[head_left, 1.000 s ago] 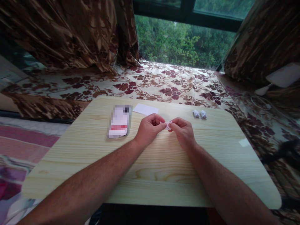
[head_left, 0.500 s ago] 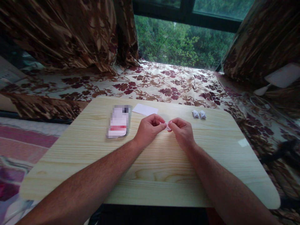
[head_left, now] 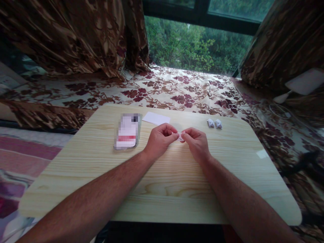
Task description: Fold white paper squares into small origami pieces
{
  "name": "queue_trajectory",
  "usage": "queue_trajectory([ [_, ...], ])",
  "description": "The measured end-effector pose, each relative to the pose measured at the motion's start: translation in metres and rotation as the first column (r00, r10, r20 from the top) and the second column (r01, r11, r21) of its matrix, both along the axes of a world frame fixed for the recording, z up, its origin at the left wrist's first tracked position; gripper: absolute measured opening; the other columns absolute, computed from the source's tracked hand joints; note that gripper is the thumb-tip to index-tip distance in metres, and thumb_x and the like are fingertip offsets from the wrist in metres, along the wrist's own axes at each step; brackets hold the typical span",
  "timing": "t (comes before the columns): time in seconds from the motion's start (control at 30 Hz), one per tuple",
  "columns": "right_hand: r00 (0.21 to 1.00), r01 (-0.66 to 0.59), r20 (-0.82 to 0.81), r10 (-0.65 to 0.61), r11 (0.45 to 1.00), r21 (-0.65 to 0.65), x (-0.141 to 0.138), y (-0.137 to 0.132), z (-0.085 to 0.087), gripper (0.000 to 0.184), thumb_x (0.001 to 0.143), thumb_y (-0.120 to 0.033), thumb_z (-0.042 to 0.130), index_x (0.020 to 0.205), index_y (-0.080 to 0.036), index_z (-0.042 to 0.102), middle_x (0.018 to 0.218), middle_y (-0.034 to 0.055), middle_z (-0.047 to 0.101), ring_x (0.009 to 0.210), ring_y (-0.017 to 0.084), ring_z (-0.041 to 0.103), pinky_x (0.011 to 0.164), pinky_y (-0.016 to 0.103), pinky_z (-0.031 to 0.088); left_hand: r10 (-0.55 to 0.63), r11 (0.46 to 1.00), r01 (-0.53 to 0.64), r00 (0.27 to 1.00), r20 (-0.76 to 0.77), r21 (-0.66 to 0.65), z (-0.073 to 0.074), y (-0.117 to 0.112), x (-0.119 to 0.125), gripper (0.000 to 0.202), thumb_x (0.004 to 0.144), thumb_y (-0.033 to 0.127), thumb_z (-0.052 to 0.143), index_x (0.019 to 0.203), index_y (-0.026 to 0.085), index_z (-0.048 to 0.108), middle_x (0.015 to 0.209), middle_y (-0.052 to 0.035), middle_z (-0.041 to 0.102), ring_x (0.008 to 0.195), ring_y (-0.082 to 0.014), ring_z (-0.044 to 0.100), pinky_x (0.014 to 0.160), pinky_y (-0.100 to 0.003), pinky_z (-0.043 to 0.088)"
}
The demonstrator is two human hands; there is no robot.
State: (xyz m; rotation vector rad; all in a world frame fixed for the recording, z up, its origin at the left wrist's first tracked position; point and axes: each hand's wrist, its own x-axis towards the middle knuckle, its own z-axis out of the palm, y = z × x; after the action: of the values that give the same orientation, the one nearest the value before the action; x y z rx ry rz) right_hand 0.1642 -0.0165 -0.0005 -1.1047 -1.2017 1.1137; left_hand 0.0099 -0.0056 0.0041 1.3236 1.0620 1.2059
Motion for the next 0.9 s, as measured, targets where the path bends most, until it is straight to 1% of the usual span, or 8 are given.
queue_trajectory([
  [0.27,1.000,-0.005,0.017,0.005,1.000,0.004,0.0003,0.0012,-0.0019,0.012,0.075,-0.026,0.072,0.069,-0.017,0.067,0.061,-0.0011,0.064,0.054,0.011,0.055,0.054,0.024,0.043,0.005,1.000,-0.004,1.000,-0.022,0.026,0.0000,0.0009,-0.0006,0.019,0.071,0.030,0.078,0.078,0.017,0.066,0.062,0.0032,0.056,0.055,-0.0081,0.046,0.052,-0.022,0.032],
  [0.37,1.000,-0.009,0.017,0.009,1.000,0.007,0.0000,0.0007,-0.0004,0.010,0.074,-0.025,0.071,0.069,-0.017,0.068,0.060,-0.0011,0.064,0.055,0.011,0.055,0.054,0.024,0.043,-0.006,1.000,0.007,1.000,-0.031,0.026,0.0010,0.0003,0.0001,0.020,0.071,0.032,0.078,0.077,0.016,0.066,0.061,0.0029,0.056,0.054,-0.0079,0.046,0.051,-0.022,0.031],
  [0.5,0.999,0.017,0.033,-0.017,1.000,0.011,-0.0008,-0.0001,0.0016,0.009,0.073,-0.022,0.069,0.066,-0.017,0.067,0.059,-0.0017,0.063,0.054,0.011,0.053,0.055,0.024,0.042,-0.015,1.000,0.016,0.999,-0.051,0.025,0.0019,-0.0004,0.0007,0.022,0.070,0.031,0.079,0.079,0.016,0.066,0.061,0.0033,0.055,0.053,-0.0078,0.045,0.050,-0.022,0.031],
  [0.73,0.999,0.031,0.008,-0.031,0.999,0.040,0.0003,0.0004,-0.0009,0.008,0.073,-0.021,0.069,0.067,-0.017,0.067,0.059,-0.0027,0.061,0.054,0.010,0.051,0.055,0.024,0.040,-0.025,0.999,0.025,1.000,-0.011,0.022,0.0027,-0.0014,0.0015,0.020,0.071,0.023,0.076,0.086,0.017,0.064,0.062,0.0055,0.052,0.054,-0.0064,0.044,0.052,-0.020,0.032],
  [0.9,1.000,0.008,0.018,-0.009,1.000,0.030,0.0003,0.0002,-0.0011,0.010,0.074,-0.025,0.070,0.069,-0.017,0.068,0.061,-0.0011,0.064,0.055,0.011,0.054,0.055,0.025,0.042,-0.041,0.999,0.041,0.999,0.035,0.010,0.0027,-0.0011,0.0017,0.025,0.071,0.022,0.076,0.090,0.017,0.061,0.063,0.0054,0.054,0.055,-0.0072,0.048,0.053,-0.020,0.035],
])
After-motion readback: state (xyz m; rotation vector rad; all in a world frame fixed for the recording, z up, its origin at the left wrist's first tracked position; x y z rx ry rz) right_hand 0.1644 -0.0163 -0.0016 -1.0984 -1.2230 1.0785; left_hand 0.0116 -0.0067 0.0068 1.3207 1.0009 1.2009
